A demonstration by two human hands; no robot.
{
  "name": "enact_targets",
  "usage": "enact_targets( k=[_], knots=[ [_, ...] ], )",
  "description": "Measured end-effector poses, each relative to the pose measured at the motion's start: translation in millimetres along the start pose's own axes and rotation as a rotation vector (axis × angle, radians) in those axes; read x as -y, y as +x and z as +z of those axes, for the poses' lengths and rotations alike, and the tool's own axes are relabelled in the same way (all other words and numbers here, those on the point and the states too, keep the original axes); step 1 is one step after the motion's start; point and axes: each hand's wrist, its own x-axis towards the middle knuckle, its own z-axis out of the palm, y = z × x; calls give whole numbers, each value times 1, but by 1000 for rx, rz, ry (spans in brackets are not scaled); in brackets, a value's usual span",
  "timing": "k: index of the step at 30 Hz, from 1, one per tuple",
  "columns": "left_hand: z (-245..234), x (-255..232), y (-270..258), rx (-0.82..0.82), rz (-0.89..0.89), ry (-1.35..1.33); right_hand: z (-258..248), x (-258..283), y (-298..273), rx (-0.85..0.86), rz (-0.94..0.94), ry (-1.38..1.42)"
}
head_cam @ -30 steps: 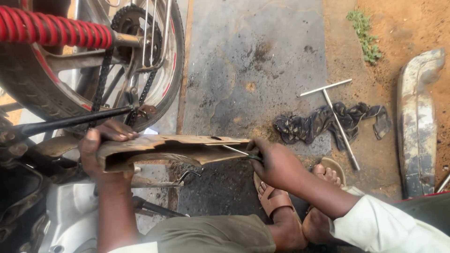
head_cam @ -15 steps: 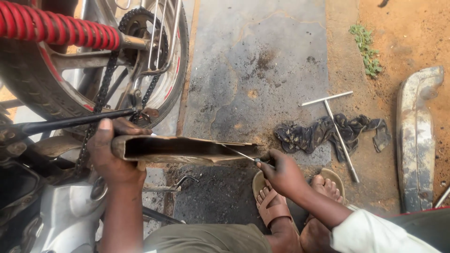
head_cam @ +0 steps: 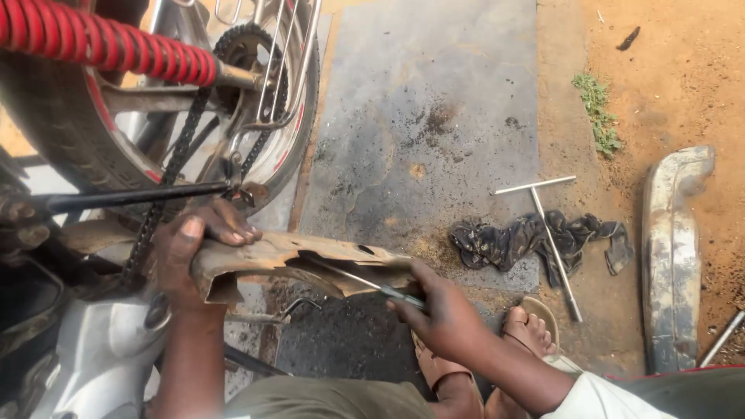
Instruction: The recorder uses a screwdriver and a cloth to scrape and wipe grease and dirt from a motorcycle chain guard.
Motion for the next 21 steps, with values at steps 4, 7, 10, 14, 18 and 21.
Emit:
enact_targets(
  k=[4, 7, 10, 14, 18, 21],
  knots=[
    [3, -1, 4, 126, 1, -52, 0, -17, 5, 16, -137, -66],
    [2, -2, 4, 125, -12, -86, 1, -56, 12, -31, -56, -172],
    [-3, -2, 7, 76, -25, -106, 10, -37, 11, -49, 15, -242],
    [17, -6, 11, -19, -26, -43, 19, 48, 7, -22, -213, -64],
    [3, 6, 17, -64, -41, -93, 23, 103, -20, 77, -233, 120],
    [-17, 14, 18, -73, -35, -155, 17, 112, -40, 92, -322, 152]
  ],
)
